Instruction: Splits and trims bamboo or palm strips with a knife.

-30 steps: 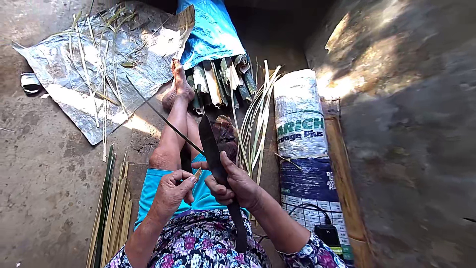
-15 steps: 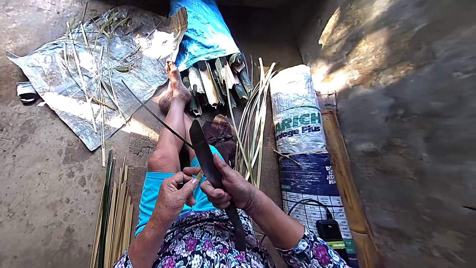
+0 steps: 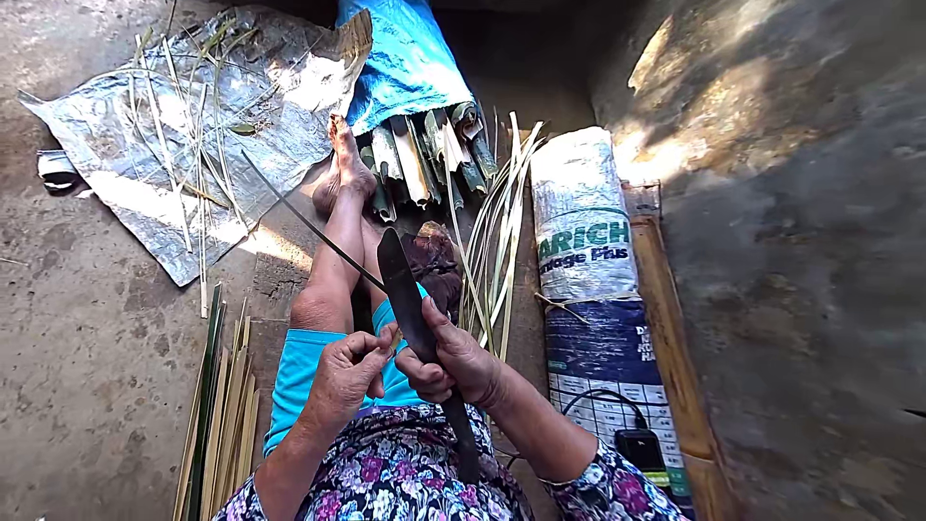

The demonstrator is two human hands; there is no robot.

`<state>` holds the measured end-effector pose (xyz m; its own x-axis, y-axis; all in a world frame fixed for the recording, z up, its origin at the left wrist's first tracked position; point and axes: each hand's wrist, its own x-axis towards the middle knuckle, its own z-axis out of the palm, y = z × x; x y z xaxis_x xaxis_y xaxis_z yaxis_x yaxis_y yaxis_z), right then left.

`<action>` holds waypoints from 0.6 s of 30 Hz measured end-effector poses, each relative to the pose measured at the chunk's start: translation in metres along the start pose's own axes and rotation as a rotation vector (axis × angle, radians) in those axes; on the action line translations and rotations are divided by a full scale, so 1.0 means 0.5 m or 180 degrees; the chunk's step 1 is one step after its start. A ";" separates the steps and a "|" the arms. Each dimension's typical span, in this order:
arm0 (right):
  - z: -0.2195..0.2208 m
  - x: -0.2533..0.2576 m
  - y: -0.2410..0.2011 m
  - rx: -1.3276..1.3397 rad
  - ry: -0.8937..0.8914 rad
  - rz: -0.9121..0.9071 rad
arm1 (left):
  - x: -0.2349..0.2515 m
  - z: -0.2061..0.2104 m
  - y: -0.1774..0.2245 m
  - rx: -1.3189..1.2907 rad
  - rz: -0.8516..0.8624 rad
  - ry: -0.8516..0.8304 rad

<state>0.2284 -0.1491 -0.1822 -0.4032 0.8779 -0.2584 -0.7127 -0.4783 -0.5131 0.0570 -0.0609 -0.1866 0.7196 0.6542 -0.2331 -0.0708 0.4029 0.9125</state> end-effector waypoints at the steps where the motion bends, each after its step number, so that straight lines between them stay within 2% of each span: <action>1: 0.005 -0.001 -0.002 -0.0049 0.0100 0.0015 | 0.001 -0.002 -0.004 -0.0011 0.0072 -0.0026; 5: 0.030 -0.003 -0.003 -0.0332 0.0490 -0.0016 | 0.000 -0.002 -0.016 -0.0007 0.0284 0.0028; 9: 0.038 -0.007 0.004 -0.0319 0.0637 -0.0104 | -0.001 0.003 -0.020 -0.0179 0.0323 -0.0003; 12: 0.033 -0.010 0.001 -0.0255 0.0579 -0.0023 | -0.001 0.001 -0.020 -0.0199 0.0392 -0.0153; 18: 0.010 -0.017 0.003 0.0008 0.0111 -0.0033 | 0.000 -0.002 -0.016 -0.0308 0.0248 -0.0398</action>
<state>0.2276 -0.1575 -0.1767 -0.3755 0.8830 -0.2815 -0.7181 -0.4692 -0.5140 0.0570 -0.0637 -0.1944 0.7892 0.6035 -0.1137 -0.1915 0.4177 0.8882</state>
